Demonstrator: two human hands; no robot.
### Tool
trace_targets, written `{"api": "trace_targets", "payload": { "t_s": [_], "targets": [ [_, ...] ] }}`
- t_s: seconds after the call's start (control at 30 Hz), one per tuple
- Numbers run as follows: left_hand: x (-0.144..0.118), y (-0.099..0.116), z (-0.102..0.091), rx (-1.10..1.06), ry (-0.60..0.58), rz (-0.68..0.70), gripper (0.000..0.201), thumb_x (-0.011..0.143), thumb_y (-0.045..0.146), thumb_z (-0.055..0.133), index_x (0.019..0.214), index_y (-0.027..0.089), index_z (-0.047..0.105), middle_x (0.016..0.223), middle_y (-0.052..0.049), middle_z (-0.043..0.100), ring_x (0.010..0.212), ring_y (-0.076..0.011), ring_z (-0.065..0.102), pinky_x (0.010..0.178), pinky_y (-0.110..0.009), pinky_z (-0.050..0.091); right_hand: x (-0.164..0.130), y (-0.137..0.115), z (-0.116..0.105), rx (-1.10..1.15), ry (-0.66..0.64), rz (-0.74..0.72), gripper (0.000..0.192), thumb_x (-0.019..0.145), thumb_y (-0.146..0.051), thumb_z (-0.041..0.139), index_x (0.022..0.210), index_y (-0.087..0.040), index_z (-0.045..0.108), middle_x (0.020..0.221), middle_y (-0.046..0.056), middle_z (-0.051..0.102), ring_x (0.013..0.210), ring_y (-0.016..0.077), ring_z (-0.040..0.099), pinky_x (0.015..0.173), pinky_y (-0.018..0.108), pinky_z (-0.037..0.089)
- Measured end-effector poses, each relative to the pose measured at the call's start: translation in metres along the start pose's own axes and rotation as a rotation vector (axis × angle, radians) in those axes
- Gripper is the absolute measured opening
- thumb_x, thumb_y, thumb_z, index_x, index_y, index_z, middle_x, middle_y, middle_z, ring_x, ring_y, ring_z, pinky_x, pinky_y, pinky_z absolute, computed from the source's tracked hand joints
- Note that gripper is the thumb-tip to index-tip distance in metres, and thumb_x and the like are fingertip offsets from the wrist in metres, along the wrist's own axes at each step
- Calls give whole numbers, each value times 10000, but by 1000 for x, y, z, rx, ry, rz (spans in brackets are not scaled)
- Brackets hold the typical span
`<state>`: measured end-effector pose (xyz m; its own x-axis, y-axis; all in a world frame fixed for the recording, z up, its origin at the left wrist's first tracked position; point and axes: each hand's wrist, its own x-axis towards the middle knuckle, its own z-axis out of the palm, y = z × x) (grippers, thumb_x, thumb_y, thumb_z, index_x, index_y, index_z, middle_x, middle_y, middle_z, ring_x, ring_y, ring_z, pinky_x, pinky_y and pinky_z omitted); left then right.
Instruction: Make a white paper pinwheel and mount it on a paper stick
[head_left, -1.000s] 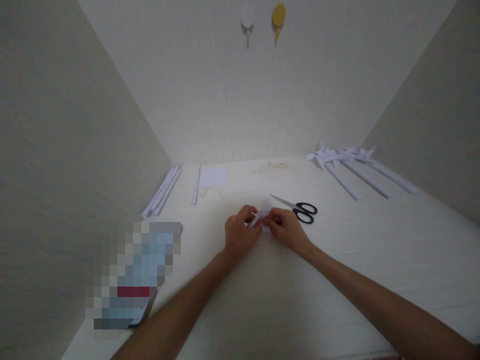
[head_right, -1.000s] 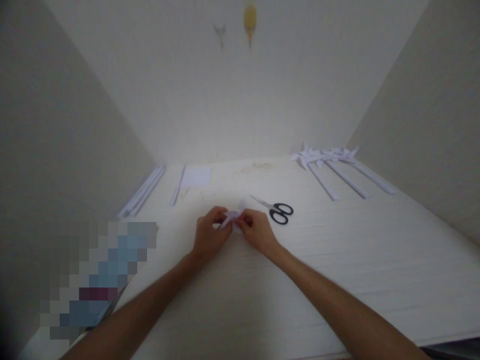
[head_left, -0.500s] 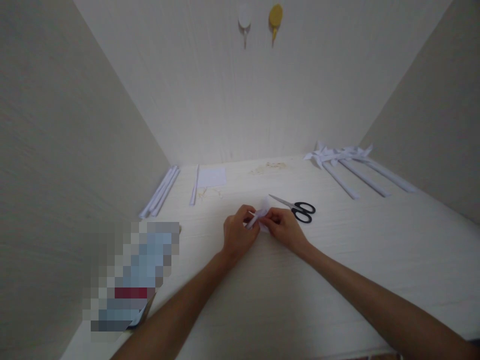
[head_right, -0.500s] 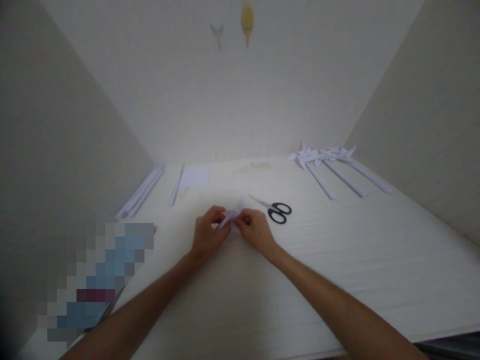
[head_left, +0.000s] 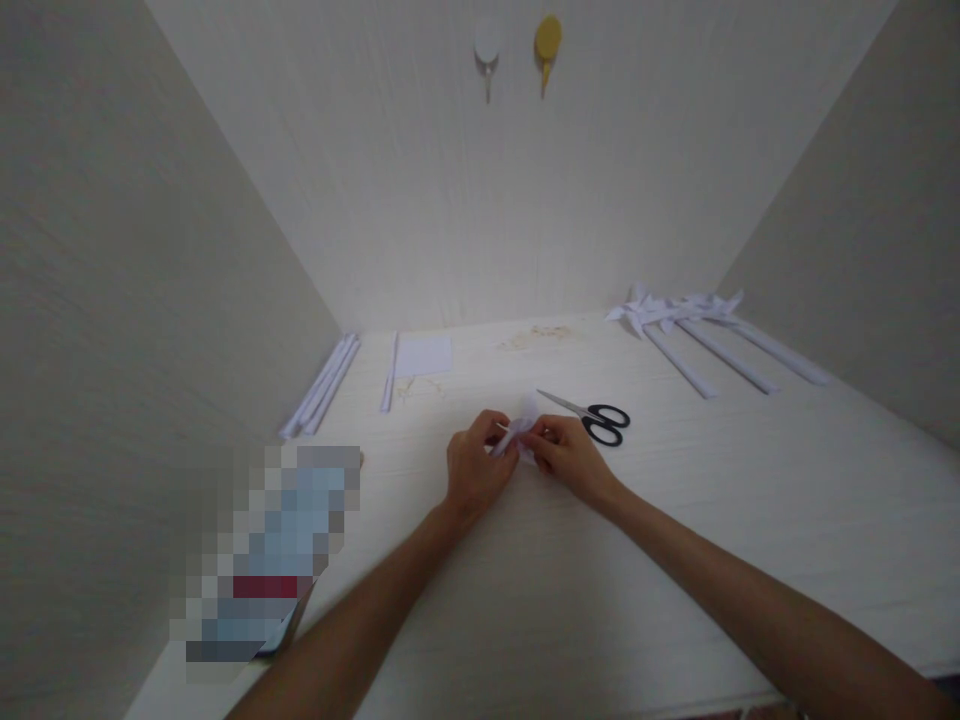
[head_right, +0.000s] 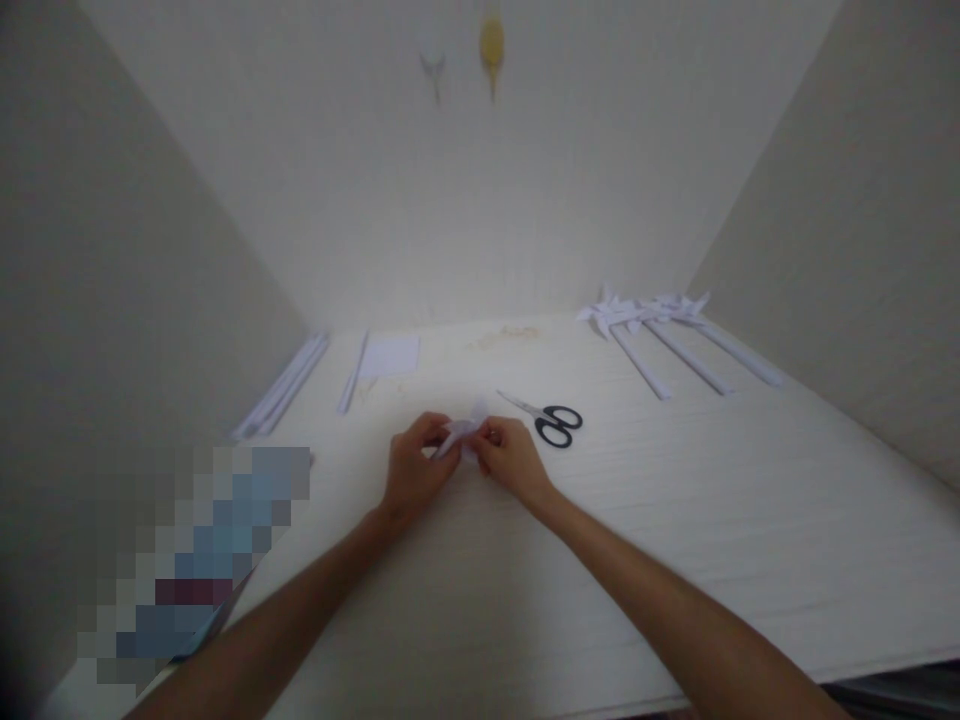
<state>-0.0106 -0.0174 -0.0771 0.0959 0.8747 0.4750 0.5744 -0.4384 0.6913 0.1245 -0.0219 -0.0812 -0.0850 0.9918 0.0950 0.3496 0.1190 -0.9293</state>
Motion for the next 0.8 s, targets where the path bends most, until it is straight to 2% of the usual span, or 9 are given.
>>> {"api": "trace_targets", "payload": {
  "t_s": [0.07, 0.27, 0.37, 0.5, 0.63, 0.8],
  "targets": [
    [0, 2, -1, -1, 18, 3, 186, 605, 133, 584, 773, 197, 539, 612, 30, 656, 573, -134, 633, 554, -212, 483, 0, 0, 1, 108, -22, 50, 175, 726, -260, 492, 574, -178, 463, 361, -63, 429, 314, 68, 339, 348, 182, 251],
    [1, 6, -4, -46, 68, 25, 111, 644, 158, 567, 747, 166, 609, 667, -8, 679, 609, -134, 637, 589, -216, 497, -6, -3, 8, 162, 51, -40, 173, 742, -269, 511, 604, -179, 455, 410, -52, 500, 322, 56, 380, 334, 161, 258],
    [1, 7, -5, -3, 84, 68, 94, 649, 148, 571, 709, 160, 642, 642, -5, 677, 568, -122, 616, 581, -213, 490, -6, -4, 8, 263, 8, -13, 188, 749, -306, 510, 622, -182, 445, 427, -54, 525, 289, 52, 388, 305, 157, 266],
    [0, 7, -7, 12, 82, 130, 142, 650, 103, 565, 725, 167, 666, 635, 3, 675, 542, -105, 594, 548, -193, 475, -6, -4, 8, 403, -51, 51, 188, 715, -335, 544, 666, -180, 449, 438, -47, 561, 308, 79, 481, 310, 158, 329],
    [-1, 6, -8, -65, 93, 217, 190, 651, 60, 564, 772, 159, 671, 678, -14, 682, 573, -98, 605, 548, -177, 480, -6, -3, 9, 464, -76, 88, 142, 685, -284, 548, 696, -170, 465, 462, -36, 594, 355, 98, 549, 336, 158, 383],
    [-1, 1, -6, -137, 156, 380, 161, 703, 68, 555, 785, 152, 666, 769, -55, 687, 676, -109, 632, 617, -197, 511, -8, -4, 9, 455, -32, 20, 50, 687, -211, 494, 699, -162, 500, 459, -43, 592, 350, 86, 540, 352, 161, 419]
  ]
}}
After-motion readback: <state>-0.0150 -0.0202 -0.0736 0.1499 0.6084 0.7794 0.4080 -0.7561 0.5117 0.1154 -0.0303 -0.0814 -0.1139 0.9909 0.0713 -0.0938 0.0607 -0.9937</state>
